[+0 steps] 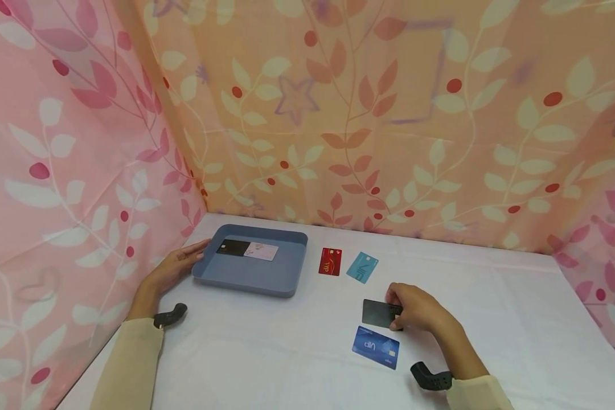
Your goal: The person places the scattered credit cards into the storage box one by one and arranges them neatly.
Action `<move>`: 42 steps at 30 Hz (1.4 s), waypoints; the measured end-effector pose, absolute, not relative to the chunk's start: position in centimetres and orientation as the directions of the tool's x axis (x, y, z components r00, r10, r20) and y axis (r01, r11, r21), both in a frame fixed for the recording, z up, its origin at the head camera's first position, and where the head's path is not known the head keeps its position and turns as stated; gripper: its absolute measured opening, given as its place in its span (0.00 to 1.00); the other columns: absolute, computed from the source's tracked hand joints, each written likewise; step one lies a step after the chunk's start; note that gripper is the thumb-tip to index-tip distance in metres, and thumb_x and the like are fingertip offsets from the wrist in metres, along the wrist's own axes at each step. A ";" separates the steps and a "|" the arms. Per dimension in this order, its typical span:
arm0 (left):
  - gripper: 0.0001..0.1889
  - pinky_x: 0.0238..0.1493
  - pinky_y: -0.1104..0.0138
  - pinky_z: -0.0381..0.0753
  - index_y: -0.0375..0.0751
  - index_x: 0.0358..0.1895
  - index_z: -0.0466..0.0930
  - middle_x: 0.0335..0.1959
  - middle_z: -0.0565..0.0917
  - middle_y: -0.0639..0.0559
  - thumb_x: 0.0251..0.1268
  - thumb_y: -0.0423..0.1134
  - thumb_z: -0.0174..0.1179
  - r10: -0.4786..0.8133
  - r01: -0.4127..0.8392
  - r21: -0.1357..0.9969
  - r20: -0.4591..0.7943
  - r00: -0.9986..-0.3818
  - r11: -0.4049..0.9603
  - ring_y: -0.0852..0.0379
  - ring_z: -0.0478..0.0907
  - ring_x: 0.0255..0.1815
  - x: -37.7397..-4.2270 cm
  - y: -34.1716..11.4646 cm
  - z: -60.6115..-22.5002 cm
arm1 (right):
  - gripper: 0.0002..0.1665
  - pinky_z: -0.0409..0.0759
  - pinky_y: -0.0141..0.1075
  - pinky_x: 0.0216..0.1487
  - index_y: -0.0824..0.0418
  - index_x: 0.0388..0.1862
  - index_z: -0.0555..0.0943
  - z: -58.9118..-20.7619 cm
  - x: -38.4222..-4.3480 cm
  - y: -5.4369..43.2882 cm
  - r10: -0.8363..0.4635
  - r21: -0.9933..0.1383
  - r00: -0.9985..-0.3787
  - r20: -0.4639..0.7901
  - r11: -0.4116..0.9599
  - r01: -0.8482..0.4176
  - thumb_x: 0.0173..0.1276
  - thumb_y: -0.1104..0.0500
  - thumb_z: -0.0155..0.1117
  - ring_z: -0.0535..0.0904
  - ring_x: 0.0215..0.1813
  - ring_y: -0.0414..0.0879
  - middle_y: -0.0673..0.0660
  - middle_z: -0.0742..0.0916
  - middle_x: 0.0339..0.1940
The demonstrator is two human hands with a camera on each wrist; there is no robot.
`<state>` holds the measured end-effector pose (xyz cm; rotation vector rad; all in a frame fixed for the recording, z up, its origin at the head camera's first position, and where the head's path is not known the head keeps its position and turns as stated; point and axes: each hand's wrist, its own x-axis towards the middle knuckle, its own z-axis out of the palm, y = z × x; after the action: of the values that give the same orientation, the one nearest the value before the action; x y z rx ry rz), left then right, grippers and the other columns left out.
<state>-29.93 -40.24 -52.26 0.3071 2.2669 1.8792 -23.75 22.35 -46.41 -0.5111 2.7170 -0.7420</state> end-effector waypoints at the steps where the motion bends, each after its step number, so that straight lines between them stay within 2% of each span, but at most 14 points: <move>1: 0.29 0.64 0.73 0.72 0.45 0.80 0.59 0.81 0.58 0.44 0.80 0.40 0.53 0.274 0.043 0.984 -0.007 -0.962 0.175 0.44 0.54 0.81 -29.9 -40.3 -52.3 | 0.31 0.83 0.53 0.51 0.61 0.42 0.79 -46.4 -23.8 22.3 -0.405 -0.531 -0.898 -0.171 0.806 -0.262 0.40 0.63 0.88 0.76 0.40 0.48 0.52 0.80 0.32; 13: 0.28 0.64 0.75 0.70 0.42 0.80 0.59 0.81 0.58 0.44 0.81 0.38 0.51 0.267 0.042 0.984 -0.006 -0.964 0.173 0.43 0.51 0.82 -29.6 -39.9 -52.6 | 0.29 0.82 0.56 0.53 0.60 0.43 0.81 -46.5 -23.8 22.7 -0.425 -0.544 -0.888 -0.174 0.794 -0.273 0.42 0.62 0.87 0.76 0.41 0.48 0.51 0.82 0.35; 22: 0.29 0.65 0.73 0.70 0.46 0.80 0.60 0.81 0.58 0.45 0.81 0.41 0.52 0.264 0.046 0.983 -0.002 -0.965 0.178 0.43 0.50 0.82 -29.6 -40.1 -52.4 | 0.29 0.83 0.55 0.52 0.60 0.42 0.82 -46.4 -24.0 22.7 -0.428 -0.547 -0.890 -0.158 0.788 -0.282 0.42 0.61 0.88 0.77 0.39 0.48 0.50 0.83 0.34; 27: 0.29 0.64 0.73 0.72 0.46 0.80 0.60 0.81 0.58 0.45 0.80 0.41 0.53 0.270 0.046 0.983 -0.004 -0.963 0.179 0.43 0.53 0.81 -29.9 -40.2 -52.4 | 0.24 0.84 0.54 0.51 0.59 0.43 0.83 -46.7 -24.1 23.1 -0.433 -0.570 -0.887 -0.162 0.775 -0.274 0.47 0.62 0.85 0.77 0.40 0.48 0.51 0.84 0.35; 31: 0.29 0.64 0.73 0.72 0.46 0.80 0.60 0.81 0.59 0.45 0.81 0.41 0.53 0.266 0.044 0.983 -0.005 -0.964 0.177 0.43 0.54 0.81 -30.1 -40.2 -52.4 | 0.19 0.84 0.50 0.48 0.59 0.43 0.83 -46.8 -24.4 23.5 -0.458 -0.600 -0.877 -0.149 0.746 -0.287 0.54 0.63 0.81 0.76 0.40 0.48 0.51 0.83 0.35; 37: 0.29 0.63 0.74 0.73 0.45 0.80 0.60 0.81 0.58 0.45 0.80 0.41 0.53 0.260 0.033 0.984 -0.015 -0.965 0.177 0.42 0.53 0.81 -30.0 -40.1 -52.3 | 0.13 0.84 0.44 0.47 0.61 0.42 0.84 -47.2 -24.8 24.1 -0.494 -0.650 -0.858 -0.143 0.701 -0.295 0.60 0.64 0.77 0.77 0.38 0.47 0.50 0.84 0.33; 42: 0.30 0.63 0.75 0.72 0.42 0.80 0.58 0.81 0.58 0.43 0.80 0.41 0.53 0.271 0.046 0.984 -0.002 -0.962 0.170 0.42 0.53 0.81 -29.8 -40.0 -52.1 | 0.09 0.84 0.33 0.44 0.62 0.43 0.85 -47.5 -25.0 24.8 -0.524 -0.681 -0.841 -0.135 0.666 -0.306 0.65 0.67 0.71 0.79 0.38 0.46 0.50 0.85 0.34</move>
<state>-29.78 -39.99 -52.14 0.3107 2.2611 1.8910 -25.03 24.75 -47.49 -0.6595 2.5629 -0.9629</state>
